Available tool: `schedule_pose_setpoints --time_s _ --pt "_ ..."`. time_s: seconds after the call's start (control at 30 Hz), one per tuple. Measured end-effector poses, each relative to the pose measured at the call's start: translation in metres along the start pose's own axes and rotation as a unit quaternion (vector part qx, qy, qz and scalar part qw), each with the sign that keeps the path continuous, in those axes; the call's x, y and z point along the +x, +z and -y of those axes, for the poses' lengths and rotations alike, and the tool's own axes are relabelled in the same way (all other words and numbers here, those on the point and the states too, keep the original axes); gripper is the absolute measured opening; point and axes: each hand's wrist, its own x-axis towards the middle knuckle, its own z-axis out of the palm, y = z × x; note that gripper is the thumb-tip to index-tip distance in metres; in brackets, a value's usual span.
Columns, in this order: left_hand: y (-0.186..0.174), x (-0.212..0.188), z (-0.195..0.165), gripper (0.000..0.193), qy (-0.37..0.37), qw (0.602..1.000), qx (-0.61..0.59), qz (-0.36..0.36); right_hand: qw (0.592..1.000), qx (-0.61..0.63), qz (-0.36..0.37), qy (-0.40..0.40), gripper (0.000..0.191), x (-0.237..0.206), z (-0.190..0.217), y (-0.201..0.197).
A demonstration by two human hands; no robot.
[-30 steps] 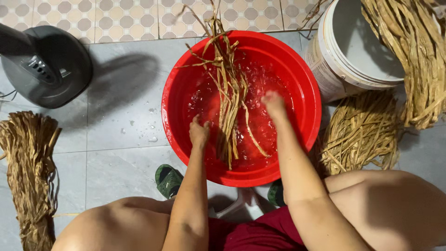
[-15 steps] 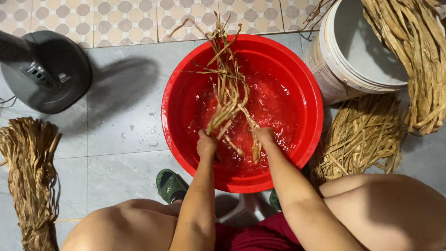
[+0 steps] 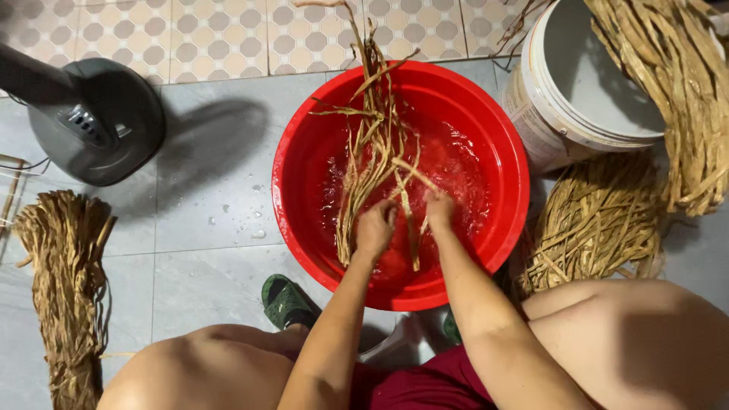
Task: The person sits on the floor and washes bundles of dried tobacco leaves in a red basin of water, dipping and swishing each bundle, then sets the wetted bundles aside and takes new dry bundles from the floor to continue washing.
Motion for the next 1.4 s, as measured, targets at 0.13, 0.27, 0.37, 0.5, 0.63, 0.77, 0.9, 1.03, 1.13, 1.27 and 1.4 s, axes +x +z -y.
schedule_pose_setpoints --time_s 0.13,0.27,0.37,0.5,0.63,0.77,0.9,1.03,1.13,1.27,1.4 --pt "0.008 -0.008 -0.013 0.050 0.051 0.999 -0.011 -0.007 0.980 0.163 0.096 0.052 0.037 0.001 0.042 -0.006" --pt "0.006 -0.019 -0.019 0.045 -0.008 0.992 -0.127 0.020 0.951 0.243 0.191 0.012 0.037 -0.020 0.065 0.003" --pt "-0.003 -0.022 -0.016 0.059 0.035 0.972 -0.228 0.035 0.961 0.211 0.177 -0.012 0.043 -0.031 0.070 0.005" --pt "-0.014 -0.025 -0.008 0.050 -0.031 0.967 -0.253 -0.002 0.967 0.158 0.200 0.024 0.048 -0.042 0.062 0.010" --pt "-0.018 -0.041 0.005 0.046 -0.047 0.979 -0.197 0.017 0.944 0.176 0.264 0.090 0.047 -0.050 0.041 0.024" --pt "-0.038 -0.058 0.006 0.044 0.016 0.993 -0.107 0.048 0.956 0.162 0.186 0.160 0.022 -0.024 0.017 0.009" --pt "-0.109 -0.081 0.004 0.032 0.059 0.959 -0.272 0.057 0.926 0.276 0.073 0.247 0.034 0.024 -0.009 -0.034" --pt "-0.192 -0.097 0.013 0.033 0.013 0.954 -0.299 0.036 0.894 0.392 0.003 0.216 0.035 0.041 -0.013 -0.063" --pt "-0.200 -0.086 0.023 0.025 0.022 0.957 -0.291 0.001 0.892 0.393 0.086 0.206 0.085 0.027 0.008 -0.057" --pt "-0.128 -0.041 0.033 0.028 0.089 0.973 -0.209 -0.035 0.899 0.295 0.281 0.161 0.102 -0.019 0.046 -0.006" --pt "-0.066 -0.029 0.039 0.028 -0.009 0.995 -0.085 -0.057 0.886 0.186 0.424 0.013 0.058 -0.071 0.049 0.044"
